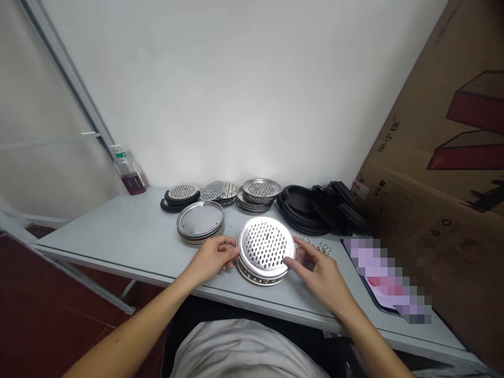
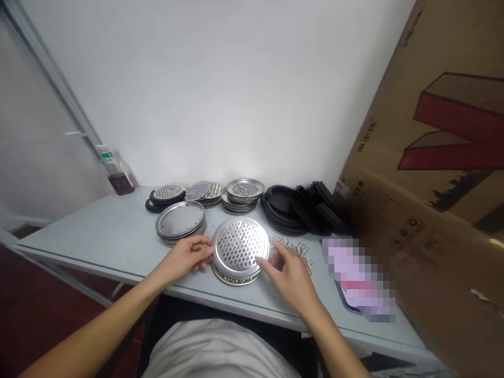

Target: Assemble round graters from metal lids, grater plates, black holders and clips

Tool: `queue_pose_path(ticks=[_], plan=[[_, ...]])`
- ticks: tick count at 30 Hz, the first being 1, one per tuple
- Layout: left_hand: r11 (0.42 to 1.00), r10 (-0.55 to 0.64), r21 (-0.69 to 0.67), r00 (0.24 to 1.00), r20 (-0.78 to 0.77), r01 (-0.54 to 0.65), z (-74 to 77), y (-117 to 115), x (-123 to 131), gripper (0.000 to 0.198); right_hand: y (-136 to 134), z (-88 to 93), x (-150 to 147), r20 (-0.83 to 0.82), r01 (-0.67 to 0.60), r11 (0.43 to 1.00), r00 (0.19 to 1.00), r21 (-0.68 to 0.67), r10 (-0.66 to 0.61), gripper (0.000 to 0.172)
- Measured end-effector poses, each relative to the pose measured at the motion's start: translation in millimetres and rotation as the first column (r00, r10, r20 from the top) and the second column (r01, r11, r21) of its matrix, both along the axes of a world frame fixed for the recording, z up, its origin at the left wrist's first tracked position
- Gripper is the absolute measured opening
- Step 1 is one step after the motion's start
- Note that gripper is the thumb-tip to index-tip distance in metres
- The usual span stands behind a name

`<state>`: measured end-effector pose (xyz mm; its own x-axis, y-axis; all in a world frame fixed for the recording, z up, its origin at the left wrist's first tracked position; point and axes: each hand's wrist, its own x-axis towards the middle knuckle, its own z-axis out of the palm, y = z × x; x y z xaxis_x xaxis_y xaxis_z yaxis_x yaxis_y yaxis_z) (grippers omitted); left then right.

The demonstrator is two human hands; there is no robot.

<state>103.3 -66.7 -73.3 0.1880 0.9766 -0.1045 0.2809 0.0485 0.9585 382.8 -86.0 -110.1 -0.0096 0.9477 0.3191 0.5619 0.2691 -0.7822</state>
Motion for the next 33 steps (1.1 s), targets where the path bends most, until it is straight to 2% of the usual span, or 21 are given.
queue_pose_path(ticks=[3,8,12,16,19,24,29,31,33], plan=[[1.000,-0.011,-0.021,0.999,-0.035,0.010,-1.8,0,-3,0.040,-2,5.2,-1,0.176,-0.046,0.999,0.983,0.011,0.043,0.062],[1.000,-0.021,0.005,0.993,-0.118,0.022,-5.5,0,-3,0.044,-6,14.7,-5,0.295,-0.106,0.994,0.950,0.009,0.098,0.065],[0.999,0.000,0.038,0.982,-0.188,0.007,-7.5,2,0,0.044,-5,12.9,-4,0.326,-0.098,0.995,0.940,-0.028,0.102,0.075],[0.974,0.073,0.228,0.933,-0.352,0.010,-7.4,1,2,0.041,-4,6.5,-2,0.327,-0.099,0.995,0.940,-0.011,0.097,0.079],[0.954,0.105,0.299,0.896,-0.432,0.032,-7.2,-1,1,0.040,-3,4.0,-1,0.322,-0.118,0.993,0.940,0.001,0.112,0.076],[0.947,0.085,0.313,0.879,-0.468,0.075,-7.8,-2,-2,0.037,-3,2.1,0,0.333,-0.143,0.990,0.933,-0.011,0.138,0.076],[0.928,0.086,0.362,0.896,-0.435,0.086,-9.0,-2,-8,0.028,-2,-1.4,0,0.372,-0.165,0.985,0.918,0.046,0.137,0.084],[0.910,0.057,0.395,0.907,-0.417,0.124,-9.3,-4,-11,0.038,-2,-1.6,0,0.382,-0.178,0.983,0.912,0.046,0.148,0.086],[0.886,0.014,0.424,0.905,-0.426,0.186,-9.6,-6,-13,0.062,-2,-0.9,0,0.385,-0.184,0.982,0.909,0.032,0.158,0.086]])
